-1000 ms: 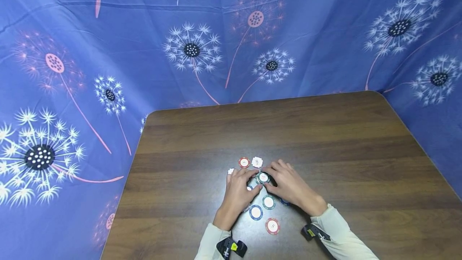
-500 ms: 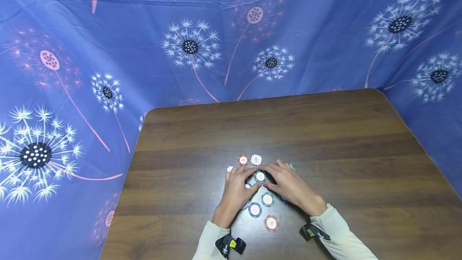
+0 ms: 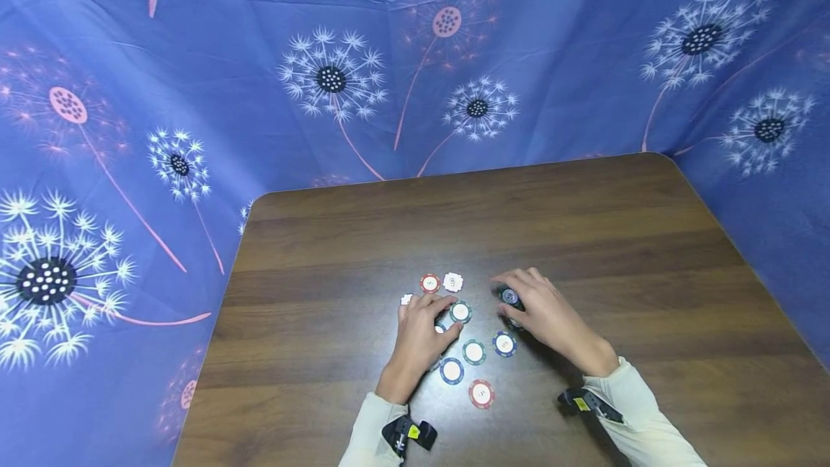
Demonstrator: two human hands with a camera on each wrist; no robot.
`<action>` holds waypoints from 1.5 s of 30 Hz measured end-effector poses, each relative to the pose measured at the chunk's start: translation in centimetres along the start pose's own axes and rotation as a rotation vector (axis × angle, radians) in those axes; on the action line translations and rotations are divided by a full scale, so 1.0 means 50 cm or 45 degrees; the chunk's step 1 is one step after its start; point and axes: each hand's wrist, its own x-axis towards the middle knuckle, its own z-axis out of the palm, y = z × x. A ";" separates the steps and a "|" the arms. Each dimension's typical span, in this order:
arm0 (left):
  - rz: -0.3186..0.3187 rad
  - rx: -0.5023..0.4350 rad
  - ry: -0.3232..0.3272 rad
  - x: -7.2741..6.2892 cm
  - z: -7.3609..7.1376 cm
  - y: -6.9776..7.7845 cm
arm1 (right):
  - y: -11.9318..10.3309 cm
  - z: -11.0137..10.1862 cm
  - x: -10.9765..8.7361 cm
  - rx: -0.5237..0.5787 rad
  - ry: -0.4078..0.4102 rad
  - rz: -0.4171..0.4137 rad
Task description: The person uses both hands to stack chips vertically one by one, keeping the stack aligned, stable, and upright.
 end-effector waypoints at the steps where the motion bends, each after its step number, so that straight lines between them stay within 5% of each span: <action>1: -0.003 -0.004 0.004 0.000 -0.001 -0.002 | 0.005 0.000 0.000 -0.006 -0.005 0.015; 9: -0.027 -0.014 -0.006 -0.006 -0.006 -0.007 | 0.025 0.028 -0.008 -0.074 -0.030 0.193; 20: -0.034 -0.022 -0.019 0.003 -0.003 0.000 | 0.016 0.047 -0.009 -0.023 0.128 0.321; 32: -0.033 -0.028 -0.006 0.004 -0.004 0.002 | 0.024 0.047 -0.004 -0.026 0.239 0.227; 45: -0.052 -0.041 -0.032 -0.003 -0.007 0.003 | -0.010 0.030 -0.023 0.052 0.235 0.192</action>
